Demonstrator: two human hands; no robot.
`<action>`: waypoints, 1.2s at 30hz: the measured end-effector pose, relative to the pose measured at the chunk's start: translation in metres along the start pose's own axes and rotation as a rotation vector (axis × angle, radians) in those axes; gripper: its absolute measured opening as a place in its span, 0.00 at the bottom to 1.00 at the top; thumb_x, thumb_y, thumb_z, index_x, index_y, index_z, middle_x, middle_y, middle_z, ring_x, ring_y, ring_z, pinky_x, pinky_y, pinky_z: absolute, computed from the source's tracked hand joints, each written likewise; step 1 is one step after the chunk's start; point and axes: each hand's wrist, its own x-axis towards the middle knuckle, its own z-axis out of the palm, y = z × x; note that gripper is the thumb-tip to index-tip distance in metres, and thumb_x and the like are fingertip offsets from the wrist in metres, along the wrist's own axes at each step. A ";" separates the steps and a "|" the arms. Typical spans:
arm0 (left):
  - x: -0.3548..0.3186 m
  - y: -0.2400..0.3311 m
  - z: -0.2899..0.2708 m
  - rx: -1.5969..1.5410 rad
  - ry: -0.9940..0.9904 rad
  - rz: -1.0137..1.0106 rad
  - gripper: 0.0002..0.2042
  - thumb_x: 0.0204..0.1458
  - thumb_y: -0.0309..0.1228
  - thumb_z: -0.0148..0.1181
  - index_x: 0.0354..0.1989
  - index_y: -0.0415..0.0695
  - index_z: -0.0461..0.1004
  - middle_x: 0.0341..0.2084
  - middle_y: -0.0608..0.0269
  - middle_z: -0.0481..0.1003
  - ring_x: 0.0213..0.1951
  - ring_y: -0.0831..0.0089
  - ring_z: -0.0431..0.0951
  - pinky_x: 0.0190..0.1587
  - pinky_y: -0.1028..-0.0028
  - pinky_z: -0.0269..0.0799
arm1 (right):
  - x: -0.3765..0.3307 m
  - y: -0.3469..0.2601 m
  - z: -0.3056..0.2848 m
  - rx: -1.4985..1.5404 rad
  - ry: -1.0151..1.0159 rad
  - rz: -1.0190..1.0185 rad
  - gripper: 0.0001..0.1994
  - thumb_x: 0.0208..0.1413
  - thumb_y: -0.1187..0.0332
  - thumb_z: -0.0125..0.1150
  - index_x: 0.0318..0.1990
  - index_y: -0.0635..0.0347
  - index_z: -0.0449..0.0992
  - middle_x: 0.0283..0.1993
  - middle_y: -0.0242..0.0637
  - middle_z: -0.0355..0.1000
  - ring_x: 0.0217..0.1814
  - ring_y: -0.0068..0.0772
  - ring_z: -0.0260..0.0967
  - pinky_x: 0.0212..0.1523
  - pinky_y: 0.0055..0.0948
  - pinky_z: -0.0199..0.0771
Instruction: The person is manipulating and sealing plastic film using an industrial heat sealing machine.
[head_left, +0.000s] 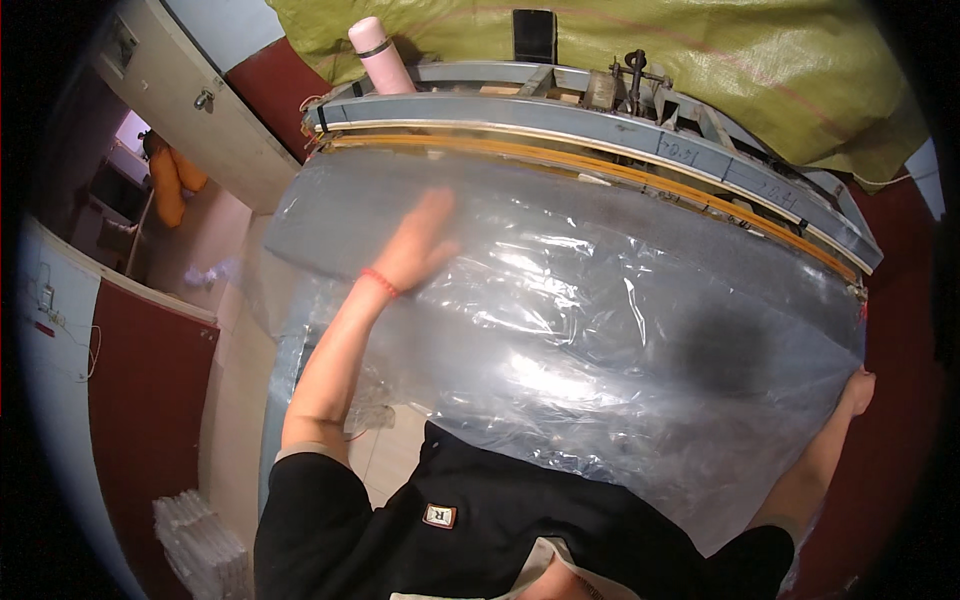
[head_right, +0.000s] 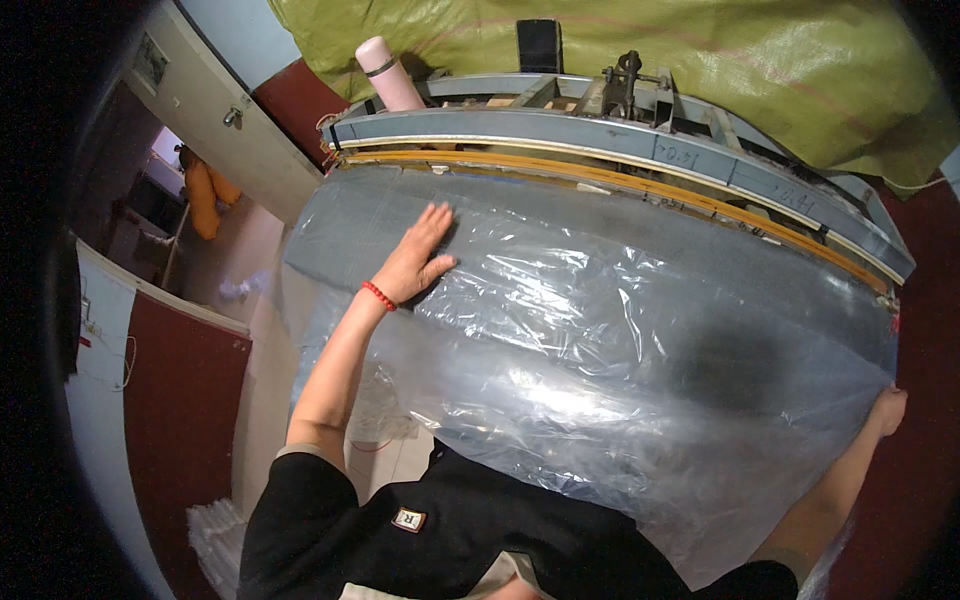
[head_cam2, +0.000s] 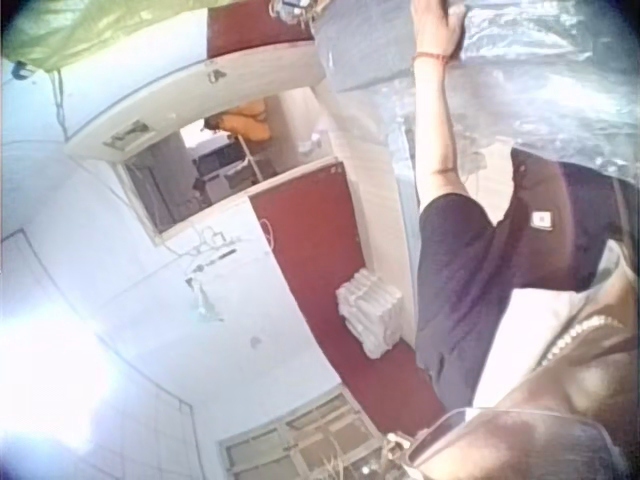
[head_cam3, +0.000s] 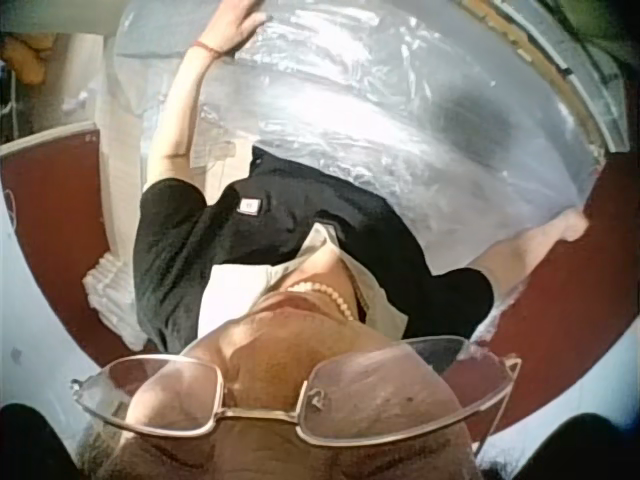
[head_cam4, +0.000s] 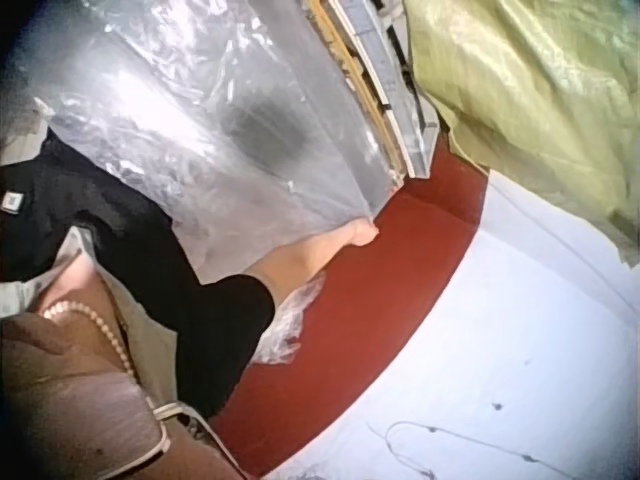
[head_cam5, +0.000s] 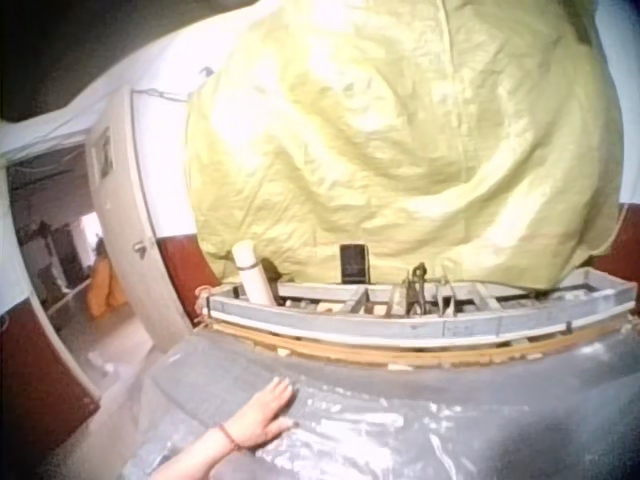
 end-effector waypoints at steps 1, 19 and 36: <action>-0.001 0.001 0.002 -0.001 0.003 0.004 0.28 0.48 0.40 0.51 0.55 0.40 0.54 0.57 0.52 0.51 0.60 0.57 0.46 0.58 0.65 0.45 | 0.002 0.001 0.002 0.000 0.009 0.000 0.19 0.50 0.52 0.44 0.42 0.55 0.69 0.44 0.44 0.67 0.46 0.47 0.64 0.41 0.43 0.64; 0.033 -0.056 0.027 -0.039 0.482 -0.300 0.13 0.37 0.24 0.60 0.34 0.40 0.69 0.31 0.55 0.70 0.31 0.60 0.71 0.34 0.69 0.67 | 0.037 0.096 -0.035 1.275 0.015 -0.063 0.17 0.46 0.60 0.60 0.37 0.64 0.72 0.37 0.36 0.70 0.38 0.26 0.65 0.40 0.24 0.65; 0.073 -0.235 0.048 -0.473 0.920 -0.646 0.08 0.47 0.32 0.50 0.25 0.40 0.67 0.17 0.71 0.64 0.20 0.83 0.61 0.24 0.81 0.60 | 0.010 -0.118 0.070 0.976 0.292 -0.301 0.10 0.49 0.64 0.53 0.29 0.63 0.70 0.29 0.39 0.69 0.32 0.28 0.65 0.36 0.27 0.64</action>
